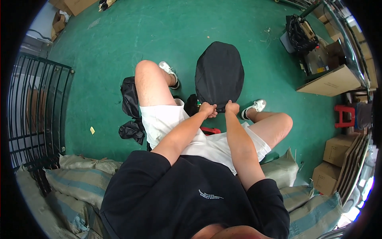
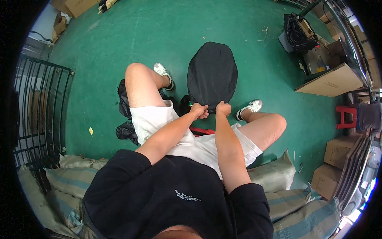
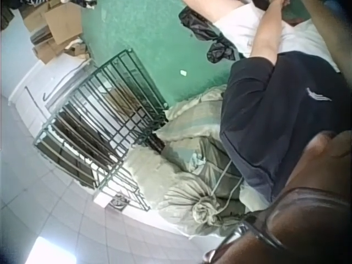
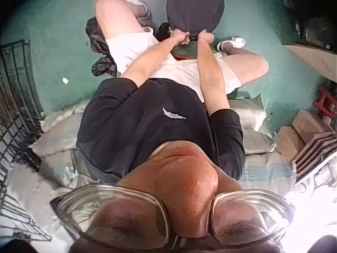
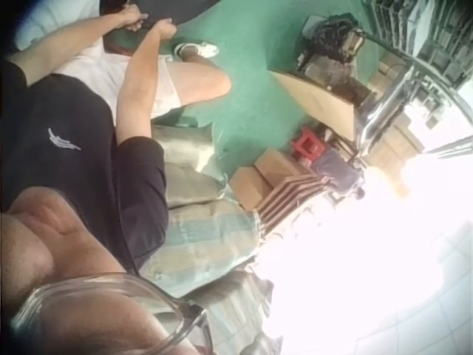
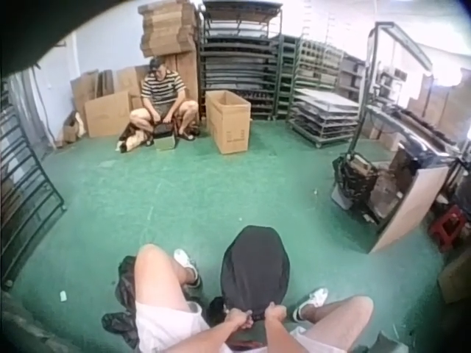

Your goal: Putting black fabric covers onto round stool seats.

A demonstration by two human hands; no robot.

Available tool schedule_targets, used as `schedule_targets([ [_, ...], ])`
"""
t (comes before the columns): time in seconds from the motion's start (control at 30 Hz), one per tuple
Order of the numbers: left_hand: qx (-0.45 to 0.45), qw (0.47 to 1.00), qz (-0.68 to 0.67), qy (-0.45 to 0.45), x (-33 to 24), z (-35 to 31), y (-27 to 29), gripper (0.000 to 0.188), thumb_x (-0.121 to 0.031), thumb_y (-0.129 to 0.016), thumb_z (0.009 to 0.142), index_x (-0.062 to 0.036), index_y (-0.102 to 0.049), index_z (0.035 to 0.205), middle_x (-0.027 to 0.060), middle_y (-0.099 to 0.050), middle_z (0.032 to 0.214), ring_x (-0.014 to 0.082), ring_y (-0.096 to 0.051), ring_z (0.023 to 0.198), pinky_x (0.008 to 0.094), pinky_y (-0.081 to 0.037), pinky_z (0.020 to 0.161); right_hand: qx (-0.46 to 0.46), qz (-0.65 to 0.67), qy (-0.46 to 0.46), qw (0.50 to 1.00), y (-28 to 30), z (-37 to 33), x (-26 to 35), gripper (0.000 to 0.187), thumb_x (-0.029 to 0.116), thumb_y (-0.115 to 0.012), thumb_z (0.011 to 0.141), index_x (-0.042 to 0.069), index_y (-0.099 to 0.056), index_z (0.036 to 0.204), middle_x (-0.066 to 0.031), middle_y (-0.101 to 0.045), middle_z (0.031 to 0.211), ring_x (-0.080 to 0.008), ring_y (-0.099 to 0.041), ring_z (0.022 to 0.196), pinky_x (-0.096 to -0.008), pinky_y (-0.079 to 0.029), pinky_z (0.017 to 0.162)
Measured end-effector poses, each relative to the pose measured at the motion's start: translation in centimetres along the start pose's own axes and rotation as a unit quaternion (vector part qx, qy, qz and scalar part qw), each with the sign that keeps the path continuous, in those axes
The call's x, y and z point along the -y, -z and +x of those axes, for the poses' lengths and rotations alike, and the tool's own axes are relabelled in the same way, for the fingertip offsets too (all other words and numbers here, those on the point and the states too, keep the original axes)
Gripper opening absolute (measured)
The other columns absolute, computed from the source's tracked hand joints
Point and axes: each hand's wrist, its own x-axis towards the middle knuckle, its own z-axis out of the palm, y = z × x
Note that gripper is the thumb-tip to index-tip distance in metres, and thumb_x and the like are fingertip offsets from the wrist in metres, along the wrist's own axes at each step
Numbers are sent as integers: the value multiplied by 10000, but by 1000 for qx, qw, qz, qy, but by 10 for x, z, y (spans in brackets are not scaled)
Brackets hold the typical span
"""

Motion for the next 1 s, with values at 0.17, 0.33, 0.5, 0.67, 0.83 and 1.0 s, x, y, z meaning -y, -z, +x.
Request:
schedule_targets([
  [0.17,9,1000,25,5,1,6,-1,327,-302,-582,940,-7,-637,811,114,-685,720,208,-665,558,289,-502,457,-8,23,-59,998,-1,-1,4,440,312,-699,814,-55,-649,1053,-254,-640,1103,-387,-623,1033,-429,-489,900],
  [0.33,56,993,100,35,3,6,-2,277,-242,-569,925,-3,-652,814,125,-709,762,215,-685,613,313,-523,520,-26,43,-73,996,-2,4,5,486,257,-718,802,-50,-552,1140,-266,-605,1158,-387,-594,1091,-430,-470,934],
  [0.5,66,970,233,-1,4,-10,2,279,-219,-576,890,24,-682,805,122,-713,766,209,-688,624,329,-551,564,-13,63,-52,997,-11,5,1,420,177,-684,791,-50,-538,1114,-269,-613,1129,-393,-596,1083,-433,-468,933],
  [0.67,212,815,496,-212,-56,-81,-10,321,-286,-602,857,19,-692,809,90,-713,771,186,-684,696,324,-538,643,21,66,2,998,-20,25,-10,396,99,-571,768,-70,-451,1106,-314,-597,1093,-447,-591,1045,-484,-446,950],
  [0.83,334,847,183,-371,-137,-177,85,460,-375,-637,894,-17,-594,1180,129,-686,1039,201,-653,986,312,-502,840,51,120,-20,991,-26,45,-17,365,103,-549,761,-102,-455,1047,-264,-648,844,-354,-672,652,-415,-548,651],
  [1.0,-56,757,-381,-527,-146,-187,270,194,-194,-574,919,-26,-601,1012,87,-669,882,155,-621,718,261,-482,623,83,142,-54,985,-12,25,-5,241,86,-498,784,-107,-542,920,-203,-631,699,-257,-611,462,-342,-429,365],
])
